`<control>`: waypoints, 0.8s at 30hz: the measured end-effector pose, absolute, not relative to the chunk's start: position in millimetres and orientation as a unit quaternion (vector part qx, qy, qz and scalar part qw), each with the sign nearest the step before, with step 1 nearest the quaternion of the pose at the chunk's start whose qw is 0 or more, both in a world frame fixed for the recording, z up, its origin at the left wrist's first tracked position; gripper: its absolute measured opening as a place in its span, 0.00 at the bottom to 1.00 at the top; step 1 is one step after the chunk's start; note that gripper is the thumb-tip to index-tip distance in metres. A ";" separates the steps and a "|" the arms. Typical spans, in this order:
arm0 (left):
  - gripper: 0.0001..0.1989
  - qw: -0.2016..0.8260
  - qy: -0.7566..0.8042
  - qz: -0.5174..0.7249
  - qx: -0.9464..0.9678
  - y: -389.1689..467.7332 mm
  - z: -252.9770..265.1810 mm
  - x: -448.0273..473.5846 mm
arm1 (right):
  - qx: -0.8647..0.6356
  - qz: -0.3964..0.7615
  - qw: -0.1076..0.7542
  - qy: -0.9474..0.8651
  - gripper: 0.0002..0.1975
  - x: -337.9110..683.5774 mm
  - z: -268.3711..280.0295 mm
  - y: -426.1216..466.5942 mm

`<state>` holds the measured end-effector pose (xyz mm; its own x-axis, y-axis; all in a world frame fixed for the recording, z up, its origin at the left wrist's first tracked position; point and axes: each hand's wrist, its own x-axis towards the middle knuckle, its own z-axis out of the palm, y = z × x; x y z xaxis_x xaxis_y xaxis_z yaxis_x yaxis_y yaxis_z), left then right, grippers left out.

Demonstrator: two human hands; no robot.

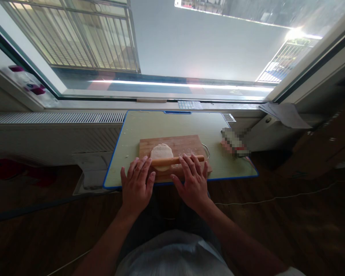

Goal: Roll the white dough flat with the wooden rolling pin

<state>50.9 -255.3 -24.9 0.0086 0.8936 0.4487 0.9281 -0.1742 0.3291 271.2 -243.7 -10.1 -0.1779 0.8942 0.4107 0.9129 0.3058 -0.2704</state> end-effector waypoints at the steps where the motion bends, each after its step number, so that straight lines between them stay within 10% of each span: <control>1: 0.27 0.032 -0.640 -0.293 -0.709 -258.5 -26.4 51.6 | -0.589 -0.017 0.258 -0.765 0.30 272.0 -9.7 -246.8; 24: 0.27 0.062 -0.630 -0.304 -0.712 -261.4 -28.7 61.3 | -0.587 -0.014 0.272 -0.762 0.28 277.2 -11.9 -243.6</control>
<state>61.3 -261.4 -28.7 0.0204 0.8591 0.5115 0.9350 -0.1976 0.2946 277.2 -243.6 -11.9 -0.1629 0.8869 0.4323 0.9025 0.3110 -0.2979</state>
